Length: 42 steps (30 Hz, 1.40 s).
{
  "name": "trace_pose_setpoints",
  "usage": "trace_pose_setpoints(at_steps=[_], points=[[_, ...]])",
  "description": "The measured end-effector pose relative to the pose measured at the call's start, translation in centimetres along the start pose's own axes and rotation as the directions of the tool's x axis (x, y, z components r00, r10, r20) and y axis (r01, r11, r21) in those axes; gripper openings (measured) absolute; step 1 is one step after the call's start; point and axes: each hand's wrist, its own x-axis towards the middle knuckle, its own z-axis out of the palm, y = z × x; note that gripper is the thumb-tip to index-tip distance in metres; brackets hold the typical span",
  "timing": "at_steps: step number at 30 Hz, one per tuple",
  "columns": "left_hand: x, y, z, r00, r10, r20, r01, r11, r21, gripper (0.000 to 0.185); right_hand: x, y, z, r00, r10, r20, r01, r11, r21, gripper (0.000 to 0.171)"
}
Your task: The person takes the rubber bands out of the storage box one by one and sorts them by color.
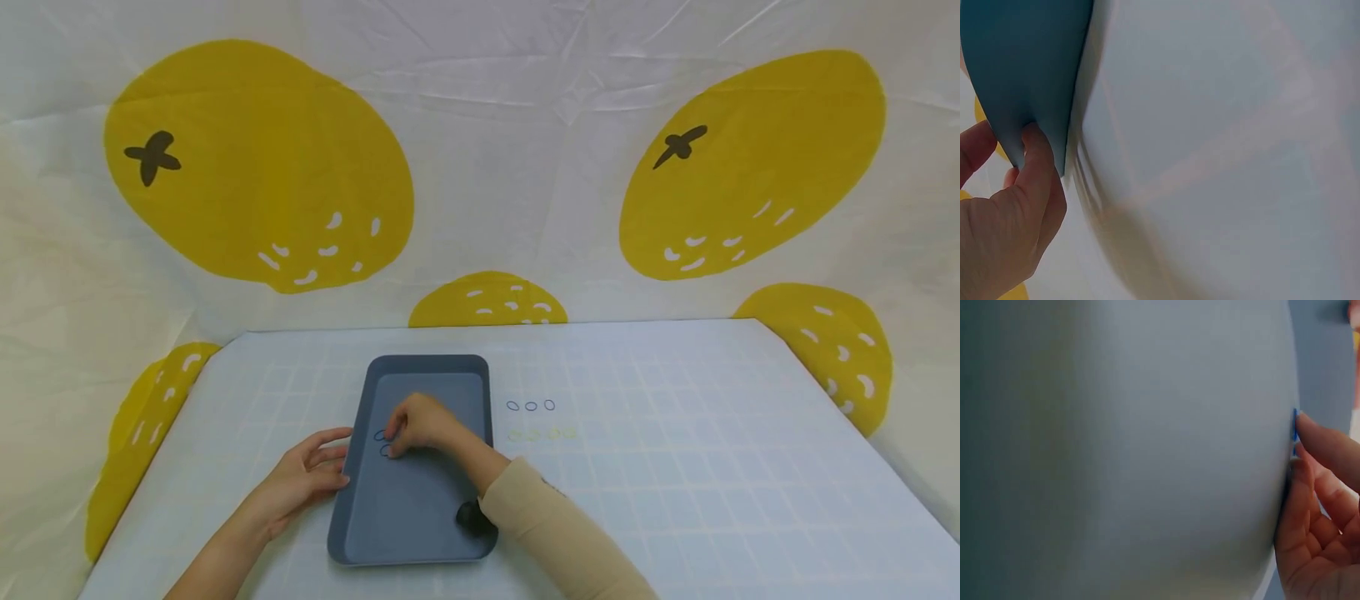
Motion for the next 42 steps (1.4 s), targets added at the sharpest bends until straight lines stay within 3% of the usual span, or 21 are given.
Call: trace_pose_setpoints(at_steps=[6,12,15,31,37,42], points=[[-0.1,0.2,0.0,1.0,0.001,0.002,-0.001,1.0,0.001,0.074,-0.4,-0.5,0.2,0.998,-0.065,-0.023,0.062,0.99,-0.13,0.012],[-0.1,0.2,-0.1,1.0,0.001,0.012,-0.001,1.0,-0.002,0.075,-0.1,-0.9,0.3,0.989,-0.129,0.068,0.144,0.945,-0.293,0.012],[0.0,0.2,-0.2,1.0,0.003,0.011,-0.003,1.0,0.0,0.075,-0.2,-1.1,0.3,0.985,-0.133,0.107,0.161,0.934,-0.318,0.014],[0.0,0.1,0.0,0.999,-0.038,-0.032,0.038,0.999,0.018,0.075,-0.8,-1.3,-0.7,0.983,-0.127,0.135,0.145,0.98,-0.134,0.017],[0.0,0.1,0.1,0.999,-0.032,-0.031,0.032,0.999,0.024,0.075,-1.0,-1.2,-1.3,0.991,-0.091,0.101,0.088,0.995,0.04,0.014],[0.0,0.1,0.2,0.999,-0.031,-0.04,0.032,0.999,0.021,0.074,-1.3,-1.3,-2.0,0.998,-0.033,0.048,0.025,0.989,0.149,0.011]])
